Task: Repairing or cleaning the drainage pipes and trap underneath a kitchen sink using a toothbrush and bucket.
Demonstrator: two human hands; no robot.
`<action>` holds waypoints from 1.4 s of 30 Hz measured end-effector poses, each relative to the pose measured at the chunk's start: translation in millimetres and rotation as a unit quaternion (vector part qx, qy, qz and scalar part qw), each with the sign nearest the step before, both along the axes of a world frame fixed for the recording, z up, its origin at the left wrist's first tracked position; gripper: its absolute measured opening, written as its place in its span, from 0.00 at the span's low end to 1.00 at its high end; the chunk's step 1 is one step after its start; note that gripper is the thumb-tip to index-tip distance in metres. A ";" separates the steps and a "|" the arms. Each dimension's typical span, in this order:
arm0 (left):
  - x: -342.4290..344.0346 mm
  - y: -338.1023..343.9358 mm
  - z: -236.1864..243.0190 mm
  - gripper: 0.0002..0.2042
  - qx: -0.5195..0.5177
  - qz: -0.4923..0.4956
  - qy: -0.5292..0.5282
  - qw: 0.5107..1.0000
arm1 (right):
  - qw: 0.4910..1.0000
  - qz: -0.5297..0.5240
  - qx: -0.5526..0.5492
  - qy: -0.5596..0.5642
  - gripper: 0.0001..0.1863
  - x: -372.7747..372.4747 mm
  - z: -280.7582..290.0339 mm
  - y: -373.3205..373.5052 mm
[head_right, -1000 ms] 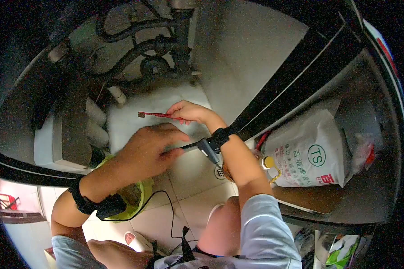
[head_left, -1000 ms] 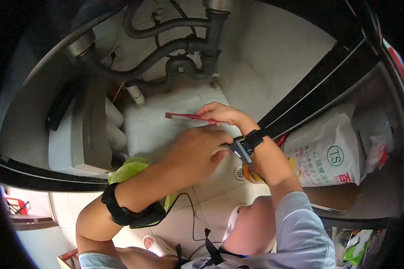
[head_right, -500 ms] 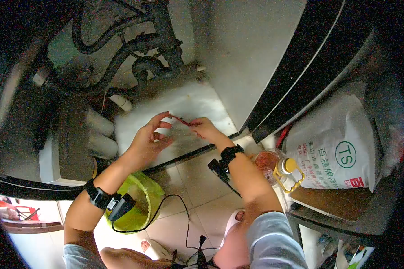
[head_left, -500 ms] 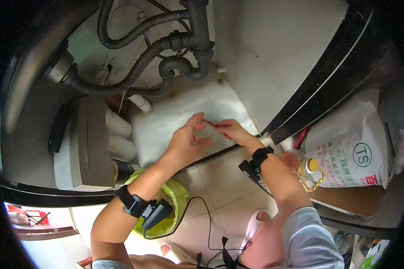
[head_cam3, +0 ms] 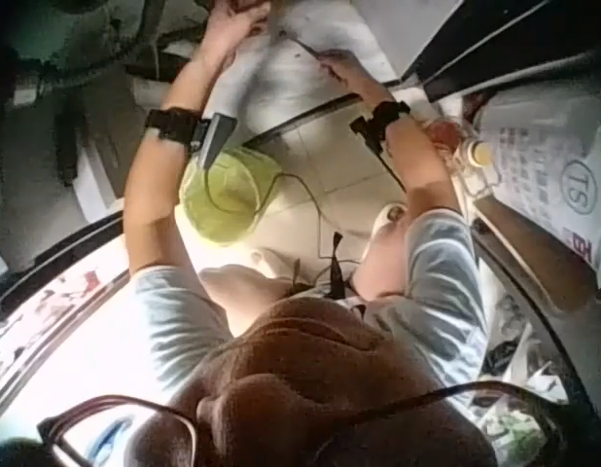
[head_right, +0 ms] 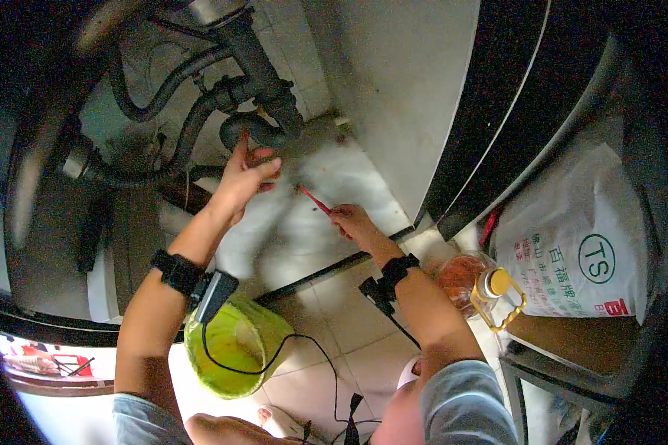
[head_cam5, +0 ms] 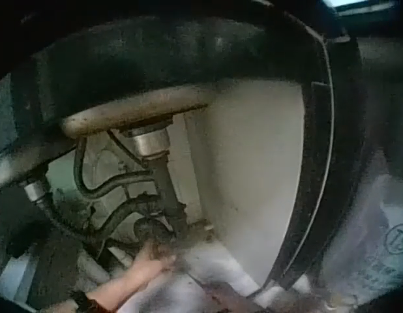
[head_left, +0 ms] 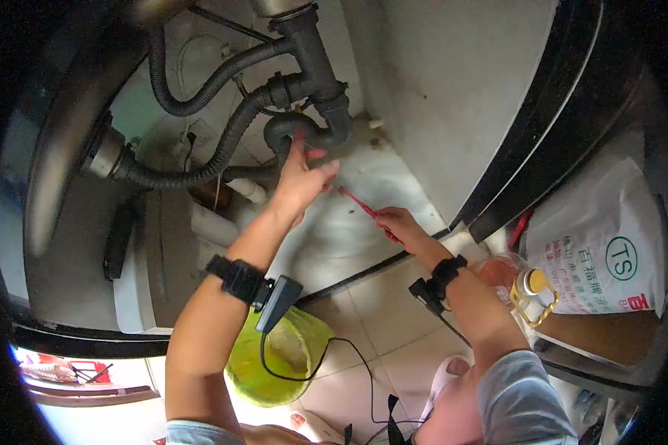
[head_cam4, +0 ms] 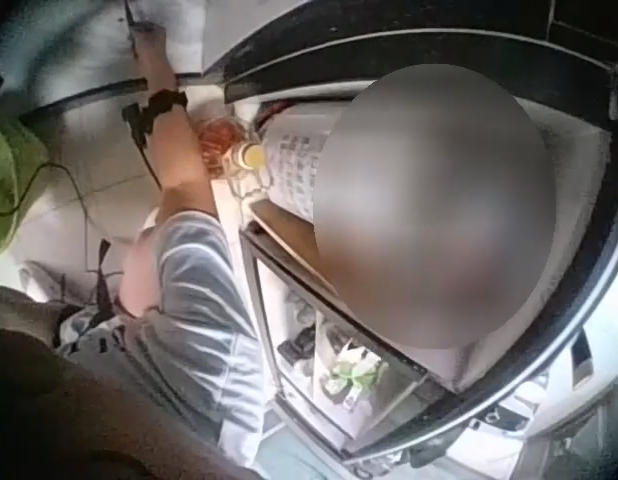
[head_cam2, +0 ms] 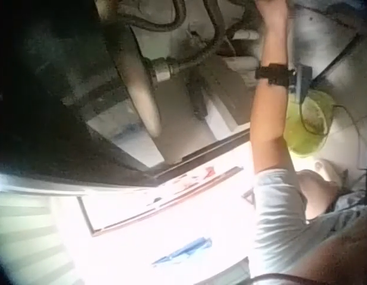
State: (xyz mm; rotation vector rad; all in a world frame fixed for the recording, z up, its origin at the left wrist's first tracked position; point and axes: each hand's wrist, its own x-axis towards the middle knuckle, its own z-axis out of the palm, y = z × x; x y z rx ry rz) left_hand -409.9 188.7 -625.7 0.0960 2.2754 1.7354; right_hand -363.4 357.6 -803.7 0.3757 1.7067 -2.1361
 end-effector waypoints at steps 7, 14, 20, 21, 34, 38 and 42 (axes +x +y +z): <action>-42.2 24.8 -0.7 0.44 -0.016 0.025 0.053 0.998 | 0.999 -0.002 -0.022 0.028 0.09 -2.8 -12.2 4.5; -36.3 27.5 -2.1 0.44 0.020 0.029 0.080 0.996 | 0.999 0.010 -0.016 0.042 0.09 -10.4 -27.6 1.9; -43.4 30.3 -13.5 0.45 0.027 0.029 0.096 0.995 | 0.999 0.011 -0.023 0.039 0.09 -8.8 -39.7 6.6; -41.5 29.0 -12.7 0.45 0.024 0.022 0.102 0.994 | 0.998 0.023 -0.025 0.060 0.09 -8.3 -40.9 6.7; -58.0 -44.2 -69.3 0.45 0.023 0.126 -0.004 0.992 | 0.999 0.015 -0.029 0.005 0.08 -6.0 -30.7 -6.1; -62.3 -51.8 -79.1 0.45 0.090 0.154 -0.057 0.982 | 0.999 0.026 -0.024 0.011 0.08 -8.1 -37.6 -10.6; -63.1 -51.6 -86.2 0.45 0.063 0.139 -0.122 0.981 | 1.000 0.018 -0.014 0.008 0.09 -6.5 -25.6 -11.1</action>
